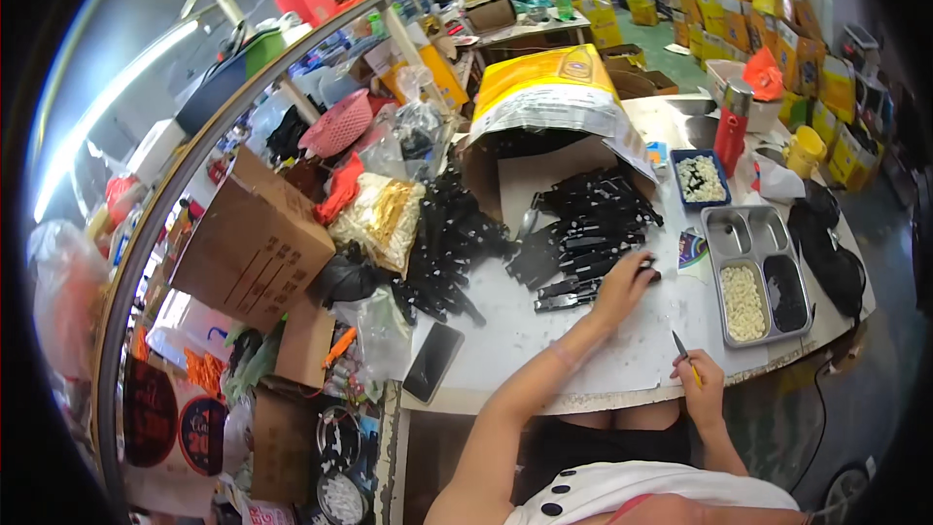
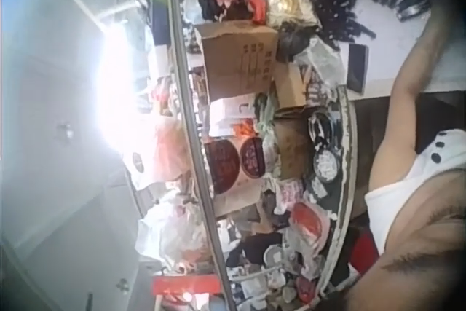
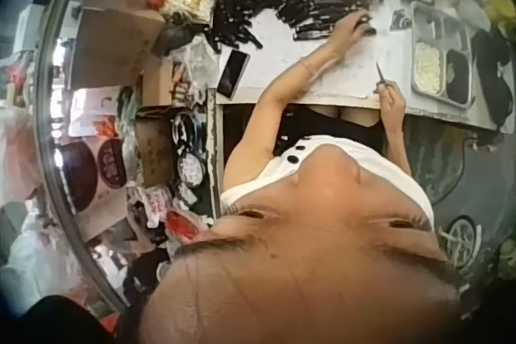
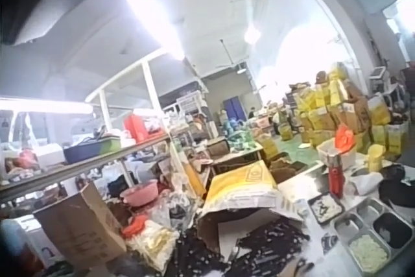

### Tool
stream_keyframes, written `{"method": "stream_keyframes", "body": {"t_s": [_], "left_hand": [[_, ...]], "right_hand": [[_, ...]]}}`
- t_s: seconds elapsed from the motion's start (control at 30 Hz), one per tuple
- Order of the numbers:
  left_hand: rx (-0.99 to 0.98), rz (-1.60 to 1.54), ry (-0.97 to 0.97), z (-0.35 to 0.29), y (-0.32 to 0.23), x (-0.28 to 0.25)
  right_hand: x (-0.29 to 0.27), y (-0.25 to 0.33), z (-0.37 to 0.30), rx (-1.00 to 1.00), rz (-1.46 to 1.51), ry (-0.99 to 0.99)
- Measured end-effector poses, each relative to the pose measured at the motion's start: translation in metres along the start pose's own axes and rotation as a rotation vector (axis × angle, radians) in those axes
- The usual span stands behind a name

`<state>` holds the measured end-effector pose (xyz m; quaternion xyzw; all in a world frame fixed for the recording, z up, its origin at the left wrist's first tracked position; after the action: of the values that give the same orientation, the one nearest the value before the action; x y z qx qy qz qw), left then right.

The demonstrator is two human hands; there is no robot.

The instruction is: Assembling small black plastic components by inserting metal pins using pliers at a workbench.

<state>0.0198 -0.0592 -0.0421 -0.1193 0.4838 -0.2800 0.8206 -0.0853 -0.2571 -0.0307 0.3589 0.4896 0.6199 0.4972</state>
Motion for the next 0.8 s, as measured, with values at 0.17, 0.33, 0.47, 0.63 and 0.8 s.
{"method": "stream_keyframes", "body": {"t_s": [0.17, 0.33, 0.47, 0.63, 0.8], "left_hand": [[-0.428, -0.707, -0.052, -0.049, 0.000, -0.038], [-0.733, -1.352, 0.030, -0.077, -0.002, -0.041], [-0.650, -1.227, 0.127, -0.082, -0.016, -0.075], [-0.242, -0.105, -0.178, -0.078, -0.032, -0.112], [-0.190, 0.115, -0.199, -0.082, -0.037, -0.119]], "right_hand": [[0.014, 0.011, 0.025, -0.062, 0.051, 0.015], [0.035, 0.024, 0.047, -0.079, -0.008, 0.089], [0.053, 0.037, 0.055, -0.198, -0.155, 0.162], [0.064, 0.036, 0.054, -0.143, -0.191, 0.175], [0.072, 0.034, 0.049, -0.134, -0.221, 0.191]]}}
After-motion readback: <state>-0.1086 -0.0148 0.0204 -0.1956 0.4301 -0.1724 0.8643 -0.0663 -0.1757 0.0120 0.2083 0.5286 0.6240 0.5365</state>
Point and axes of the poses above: each hand's wrist, its own z-axis towards the middle knuckle, its own x-axis out of the palm, y = z × x, the point moved 5 cm from there along z, towards the middle knuckle, and after that the axes turned 14 degrees about z, right-handed, at the moved point
